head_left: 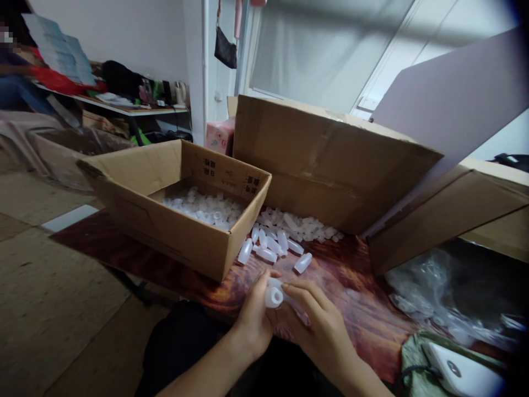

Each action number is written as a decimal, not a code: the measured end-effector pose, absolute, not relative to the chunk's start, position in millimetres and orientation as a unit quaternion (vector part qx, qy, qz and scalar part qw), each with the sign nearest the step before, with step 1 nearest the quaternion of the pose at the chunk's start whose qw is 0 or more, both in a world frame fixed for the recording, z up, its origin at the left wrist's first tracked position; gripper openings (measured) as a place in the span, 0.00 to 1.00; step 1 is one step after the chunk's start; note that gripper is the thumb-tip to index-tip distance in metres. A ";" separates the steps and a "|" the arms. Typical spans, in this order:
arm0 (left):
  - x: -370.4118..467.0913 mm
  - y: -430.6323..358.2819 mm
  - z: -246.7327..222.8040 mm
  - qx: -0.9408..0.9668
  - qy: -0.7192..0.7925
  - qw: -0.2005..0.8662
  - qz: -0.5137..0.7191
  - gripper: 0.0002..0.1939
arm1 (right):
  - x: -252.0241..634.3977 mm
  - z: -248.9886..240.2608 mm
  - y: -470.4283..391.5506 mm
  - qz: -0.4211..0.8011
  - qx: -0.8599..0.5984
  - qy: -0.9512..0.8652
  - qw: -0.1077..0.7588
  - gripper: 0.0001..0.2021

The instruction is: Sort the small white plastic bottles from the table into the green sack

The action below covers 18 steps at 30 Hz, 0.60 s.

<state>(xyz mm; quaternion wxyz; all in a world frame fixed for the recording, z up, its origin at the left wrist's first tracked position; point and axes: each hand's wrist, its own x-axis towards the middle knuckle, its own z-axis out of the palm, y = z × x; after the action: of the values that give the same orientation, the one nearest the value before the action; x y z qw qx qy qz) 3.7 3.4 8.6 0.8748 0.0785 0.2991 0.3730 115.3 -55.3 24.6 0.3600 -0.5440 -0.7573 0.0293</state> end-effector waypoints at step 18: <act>11.3 25.7 -0.6 -0.031 0.350 0.827 0.438 0.08 | 200.2 0.7 12.0 0.144 -0.764 -0.579 0.247 0.15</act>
<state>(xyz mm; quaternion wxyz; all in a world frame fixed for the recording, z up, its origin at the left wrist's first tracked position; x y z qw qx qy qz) 11.3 25.7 -0.6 0.8274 -0.0305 0.3497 0.4385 200.2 12.0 0.7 0.2466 -0.7639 -0.5788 0.1439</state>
